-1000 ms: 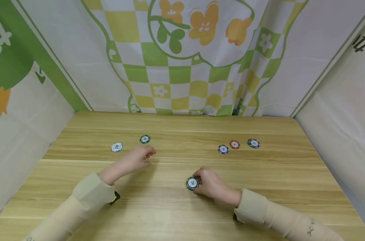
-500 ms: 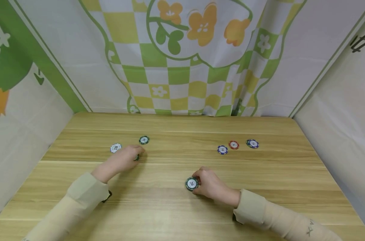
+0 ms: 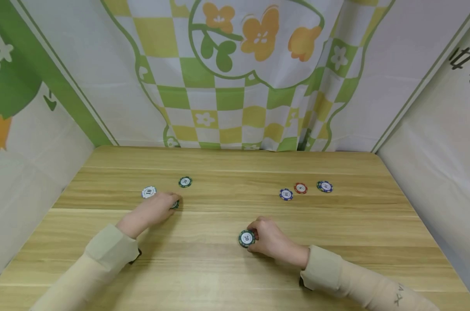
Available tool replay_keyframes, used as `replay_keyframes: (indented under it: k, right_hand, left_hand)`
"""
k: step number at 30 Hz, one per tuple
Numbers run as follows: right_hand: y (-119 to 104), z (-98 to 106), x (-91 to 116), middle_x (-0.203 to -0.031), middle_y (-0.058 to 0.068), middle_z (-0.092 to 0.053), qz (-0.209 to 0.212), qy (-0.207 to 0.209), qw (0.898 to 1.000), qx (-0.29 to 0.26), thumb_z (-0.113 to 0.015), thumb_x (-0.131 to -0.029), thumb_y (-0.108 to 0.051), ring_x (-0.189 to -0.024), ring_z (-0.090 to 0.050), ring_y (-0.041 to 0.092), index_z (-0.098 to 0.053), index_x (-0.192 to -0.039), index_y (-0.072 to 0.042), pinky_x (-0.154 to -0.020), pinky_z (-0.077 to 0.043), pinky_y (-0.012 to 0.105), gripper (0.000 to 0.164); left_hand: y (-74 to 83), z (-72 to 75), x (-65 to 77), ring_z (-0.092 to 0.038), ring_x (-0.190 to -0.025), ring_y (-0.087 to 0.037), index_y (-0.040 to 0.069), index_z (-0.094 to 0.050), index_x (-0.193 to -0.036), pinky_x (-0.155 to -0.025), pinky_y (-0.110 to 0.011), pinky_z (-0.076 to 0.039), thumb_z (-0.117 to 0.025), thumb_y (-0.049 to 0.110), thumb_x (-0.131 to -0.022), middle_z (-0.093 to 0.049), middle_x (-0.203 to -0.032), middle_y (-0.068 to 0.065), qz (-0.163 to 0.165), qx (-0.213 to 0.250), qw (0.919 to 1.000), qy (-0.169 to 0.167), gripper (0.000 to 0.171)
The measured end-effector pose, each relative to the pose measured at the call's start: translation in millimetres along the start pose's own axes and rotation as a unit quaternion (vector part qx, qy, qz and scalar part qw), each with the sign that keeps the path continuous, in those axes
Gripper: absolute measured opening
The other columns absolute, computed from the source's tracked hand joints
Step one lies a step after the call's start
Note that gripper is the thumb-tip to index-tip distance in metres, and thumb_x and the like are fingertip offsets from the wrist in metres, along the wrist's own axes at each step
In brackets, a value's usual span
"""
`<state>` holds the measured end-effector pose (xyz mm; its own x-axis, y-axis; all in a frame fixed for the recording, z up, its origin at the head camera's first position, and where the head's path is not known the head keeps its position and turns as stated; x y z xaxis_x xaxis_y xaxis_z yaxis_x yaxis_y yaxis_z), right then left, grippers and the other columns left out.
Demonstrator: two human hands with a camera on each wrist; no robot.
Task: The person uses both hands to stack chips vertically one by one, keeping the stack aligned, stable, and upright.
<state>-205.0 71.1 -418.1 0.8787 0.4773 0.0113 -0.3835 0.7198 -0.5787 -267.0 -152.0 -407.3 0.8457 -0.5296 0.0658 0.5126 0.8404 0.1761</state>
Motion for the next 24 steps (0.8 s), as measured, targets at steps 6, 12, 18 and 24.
replay_keyframes:
  k: [6,12,18,24]
  right_hand:
    - [0.5,-0.6,0.3,-0.08,0.006,-0.054,-0.003,-0.004,1.0,0.003,-0.08,-0.06,-0.006,-0.069,-0.047,0.013,-0.064,-0.095,0.008,-0.059,-0.042,0.021,0.041]
    - [1.3,-1.2,0.5,-0.081,0.007,-0.054,-0.006,-0.006,1.0,0.003,-0.08,-0.06,-0.006,-0.07,-0.048,0.013,-0.064,-0.095,0.008,-0.06,-0.043,0.022,0.041]
    - [2.0,-1.6,0.7,-0.082,0.007,-0.055,-0.01,-0.007,1.0,0.001,-0.08,-0.061,-0.005,-0.07,-0.048,0.013,-0.064,-0.096,0.008,-0.06,-0.043,0.021,0.041]
    - [1.5,-1.6,0.5,-0.082,0.007,-0.054,-0.011,-0.005,1.0,0.005,-0.08,-0.061,-0.006,-0.07,-0.048,0.013,-0.064,-0.096,0.008,-0.06,-0.043,0.022,0.041]
  left_hand:
    - [3.4,0.9,0.5,-0.059,-0.092,-0.036,-0.01,-0.059,-0.106,-0.079,-0.043,-0.048,-0.06,-0.008,-0.077,-0.062,-0.099,-0.023,-0.006,-0.028,0.9994,0.02,0.029]
    - [3.1,-1.0,0.6,-0.06,-0.087,-0.034,-0.01,-0.059,-0.104,-0.075,-0.04,-0.05,-0.061,-0.008,-0.076,-0.062,-0.094,-0.021,-0.002,-0.037,0.999,0.025,0.028]
    - [4.5,0.2,-0.5,-0.059,-0.079,-0.029,-0.009,-0.062,-0.1,-0.068,-0.037,-0.05,-0.063,-0.007,-0.075,-0.06,-0.086,-0.016,-0.01,-0.042,0.9983,0.04,0.024]
    - [7.1,4.0,-0.4,-0.055,-0.073,-0.023,-0.007,-0.063,-0.097,-0.063,-0.033,-0.048,-0.068,-0.003,-0.072,-0.055,-0.083,-0.012,-0.019,-0.035,0.9981,0.048,0.025]
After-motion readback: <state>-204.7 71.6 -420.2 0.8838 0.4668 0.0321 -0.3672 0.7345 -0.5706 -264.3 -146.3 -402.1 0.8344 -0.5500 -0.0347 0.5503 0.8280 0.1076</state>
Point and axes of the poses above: each hand's wrist, its own x-axis away from the middle knuckle, its own z-axis out of the back of the hand, y = z × x, the point moved 9 cm from there along -x, towards the middle knuckle
